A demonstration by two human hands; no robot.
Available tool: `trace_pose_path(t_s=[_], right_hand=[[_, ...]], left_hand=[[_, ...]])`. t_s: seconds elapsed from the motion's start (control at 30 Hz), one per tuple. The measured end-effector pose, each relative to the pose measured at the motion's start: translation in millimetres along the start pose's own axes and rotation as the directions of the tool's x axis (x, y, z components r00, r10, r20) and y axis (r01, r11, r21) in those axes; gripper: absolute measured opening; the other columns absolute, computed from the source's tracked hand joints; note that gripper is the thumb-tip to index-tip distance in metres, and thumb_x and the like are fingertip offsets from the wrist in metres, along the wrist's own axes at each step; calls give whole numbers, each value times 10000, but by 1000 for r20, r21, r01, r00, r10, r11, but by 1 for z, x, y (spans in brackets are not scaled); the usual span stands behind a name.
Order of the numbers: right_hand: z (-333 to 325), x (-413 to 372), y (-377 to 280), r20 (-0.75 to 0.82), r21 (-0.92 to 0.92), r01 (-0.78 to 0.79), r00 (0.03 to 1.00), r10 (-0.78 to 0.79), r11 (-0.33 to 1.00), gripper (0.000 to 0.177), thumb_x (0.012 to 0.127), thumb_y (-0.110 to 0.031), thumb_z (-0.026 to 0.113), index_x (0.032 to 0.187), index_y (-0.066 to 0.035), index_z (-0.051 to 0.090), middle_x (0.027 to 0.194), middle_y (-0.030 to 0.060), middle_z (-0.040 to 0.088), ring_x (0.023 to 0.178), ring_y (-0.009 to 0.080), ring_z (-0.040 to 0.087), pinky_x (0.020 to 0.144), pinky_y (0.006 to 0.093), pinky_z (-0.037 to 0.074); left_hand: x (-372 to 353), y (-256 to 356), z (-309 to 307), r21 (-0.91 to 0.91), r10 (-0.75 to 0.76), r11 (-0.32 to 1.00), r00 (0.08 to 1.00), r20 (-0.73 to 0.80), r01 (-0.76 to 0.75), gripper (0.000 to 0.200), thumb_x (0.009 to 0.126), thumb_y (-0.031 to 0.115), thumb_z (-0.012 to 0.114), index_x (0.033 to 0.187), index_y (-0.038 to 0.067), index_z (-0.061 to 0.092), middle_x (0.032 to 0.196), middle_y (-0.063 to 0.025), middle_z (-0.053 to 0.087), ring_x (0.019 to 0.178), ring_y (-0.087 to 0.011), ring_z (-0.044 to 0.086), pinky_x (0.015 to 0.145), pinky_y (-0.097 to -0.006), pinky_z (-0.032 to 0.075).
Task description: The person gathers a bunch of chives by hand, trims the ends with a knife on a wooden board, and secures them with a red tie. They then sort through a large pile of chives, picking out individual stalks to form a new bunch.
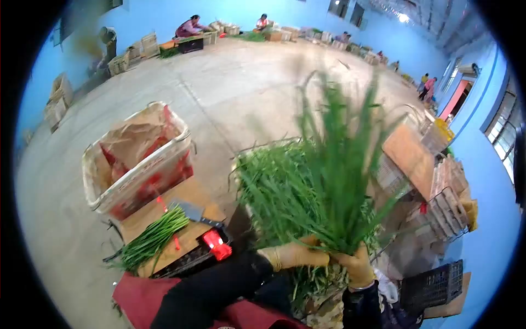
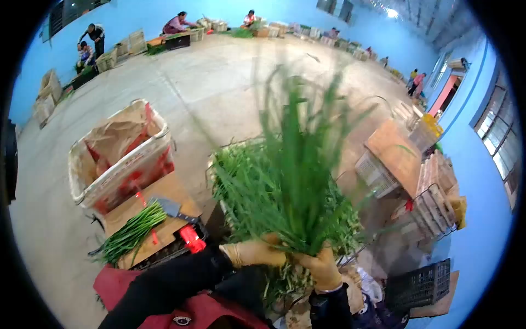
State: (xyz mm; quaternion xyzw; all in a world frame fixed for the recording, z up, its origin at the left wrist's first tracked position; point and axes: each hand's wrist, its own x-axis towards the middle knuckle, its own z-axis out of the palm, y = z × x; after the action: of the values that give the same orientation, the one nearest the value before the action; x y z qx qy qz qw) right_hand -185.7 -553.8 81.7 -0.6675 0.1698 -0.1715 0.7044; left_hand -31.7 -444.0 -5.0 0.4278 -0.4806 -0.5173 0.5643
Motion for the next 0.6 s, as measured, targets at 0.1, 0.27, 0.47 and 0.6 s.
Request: trace_pose_path(t_s=[0.1, 0.27, 0.47, 0.6], right_hand=[[30, 3, 35, 176, 100, -143, 977, 124, 985, 343, 788, -12, 680, 1118, 5, 590, 933, 64, 664, 741, 156, 616, 665, 280, 494], [58, -8, 78, 150, 191, -277, 956, 251, 942, 468, 779, 21, 690, 1220, -16, 540, 1064, 42, 641, 902, 142, 610, 803, 284, 493], [52, -9, 100, 75, 58, -189, 980, 185, 980, 576, 798, -26, 720, 1308, -12, 453, 1166, 36, 597, 1029, 128, 561, 909, 280, 455], [36, -3, 97, 23, -32, -231, 972, 232, 972, 663, 830, -100, 724, 1392, -7, 386, 1165, 41, 586, 1030, 121, 537, 915, 281, 442]], left_hand=[[-33, -11, -7, -308, -34, 951, 974, -224, -38, 715, 933, 552, 486, 1442, 71, 342, 1393, -86, 464, 1239, -194, 464, 1041, -372, 381], [-37, -40, -9, -806, -20, 550, 960, -278, -221, 769, 890, 654, 447, 1390, 72, 416, 1351, -113, 508, 1191, -252, 520, 1020, -424, 409], [-31, -53, -8, -783, -183, 549, 872, -454, -293, 611, 914, 533, 534, 1287, 50, 510, 1188, -102, 615, 1041, -237, 609, 930, -401, 484], [-28, -46, -2, -763, -278, 582, 812, -514, -284, 394, 923, 325, 615, 1207, 56, 568, 1121, -73, 645, 959, -203, 635, 862, -358, 518]])
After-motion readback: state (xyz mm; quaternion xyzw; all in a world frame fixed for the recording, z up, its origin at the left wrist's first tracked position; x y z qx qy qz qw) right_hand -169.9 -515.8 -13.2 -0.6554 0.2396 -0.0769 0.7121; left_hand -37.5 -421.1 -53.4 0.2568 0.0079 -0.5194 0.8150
